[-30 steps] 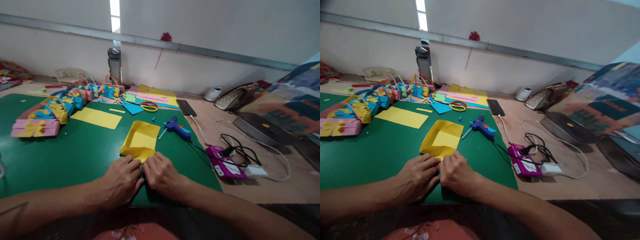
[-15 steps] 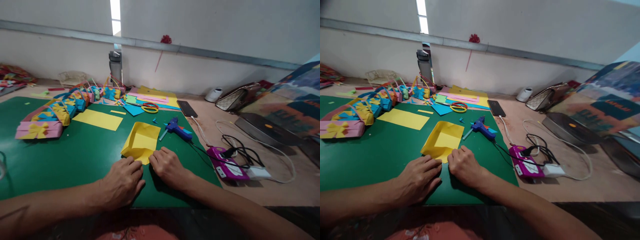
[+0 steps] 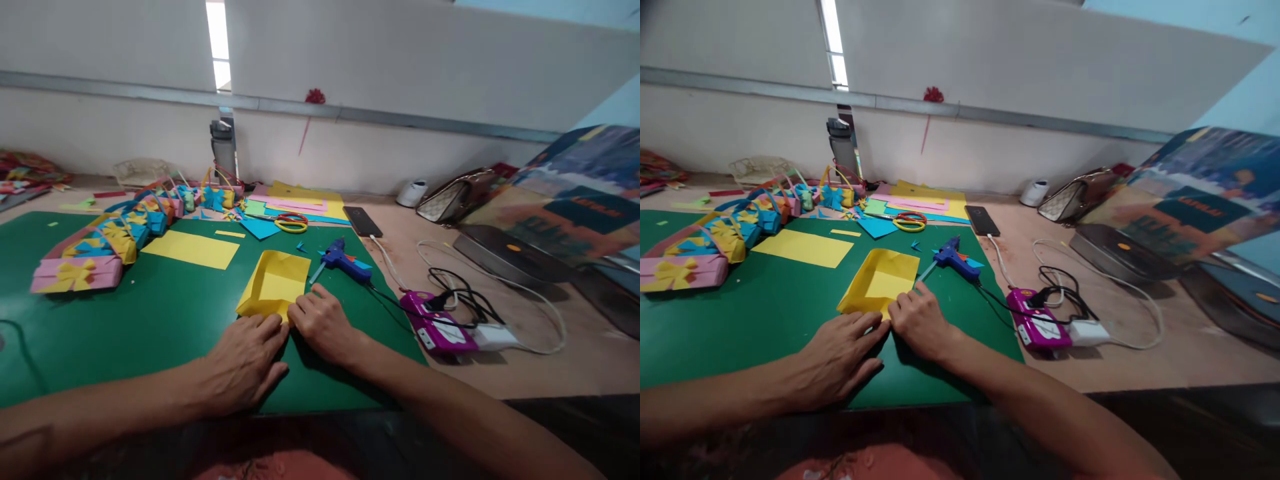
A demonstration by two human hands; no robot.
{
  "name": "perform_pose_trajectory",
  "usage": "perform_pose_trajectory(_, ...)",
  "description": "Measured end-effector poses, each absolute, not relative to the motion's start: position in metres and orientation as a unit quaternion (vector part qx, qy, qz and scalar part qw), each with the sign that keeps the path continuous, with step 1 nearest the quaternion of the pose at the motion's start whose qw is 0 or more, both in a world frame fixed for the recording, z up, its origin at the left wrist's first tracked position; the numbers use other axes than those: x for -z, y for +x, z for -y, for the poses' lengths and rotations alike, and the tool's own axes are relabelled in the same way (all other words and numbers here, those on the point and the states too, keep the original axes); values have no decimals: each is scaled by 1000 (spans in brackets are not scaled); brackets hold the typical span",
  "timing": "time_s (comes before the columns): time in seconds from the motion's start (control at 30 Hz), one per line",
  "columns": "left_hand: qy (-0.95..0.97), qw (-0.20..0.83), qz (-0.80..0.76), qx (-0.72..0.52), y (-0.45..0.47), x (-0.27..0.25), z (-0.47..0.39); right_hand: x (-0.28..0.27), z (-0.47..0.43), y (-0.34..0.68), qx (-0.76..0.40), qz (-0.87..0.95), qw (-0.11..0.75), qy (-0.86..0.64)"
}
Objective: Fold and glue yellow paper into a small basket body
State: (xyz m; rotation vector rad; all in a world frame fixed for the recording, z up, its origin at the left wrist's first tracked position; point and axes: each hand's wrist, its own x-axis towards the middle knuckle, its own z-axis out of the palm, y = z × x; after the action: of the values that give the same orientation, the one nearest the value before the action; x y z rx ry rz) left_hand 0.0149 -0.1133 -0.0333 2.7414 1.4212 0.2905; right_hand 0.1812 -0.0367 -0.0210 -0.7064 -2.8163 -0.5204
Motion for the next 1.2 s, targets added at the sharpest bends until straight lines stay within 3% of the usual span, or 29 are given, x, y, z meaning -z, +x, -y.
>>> perform_pose_trajectory(0.13, 888, -7, -458, -50, 21, 30, 106, -6, 18, 187, 110, 915, 98, -376)
perform_pose_trajectory(0.3, 890, -52, -451, -45, 25, 39, 96, -27, -16, 179, 93, 885, 104, -444)
perform_pose_trajectory(0.67, 885, -144, -443, -5, 18, 27, 95, -22, -12, 167, -35, 862, 103, -495)
perform_pose_trajectory(0.9, 833, -239, -499, -9, -7, 20, 93, -21, 20, 189, -242, 843, 151, -457)
perform_pose_trajectory(1.03, 827, -290, -477, -69, -13, 16, 100, -10, 36, 196, -351, 812, 165, -437)
perform_pose_trajectory(1.2, 851, -239, -421, -202, -8, 29, 114, -2, 50, 201, -481, 748, 214, -405)
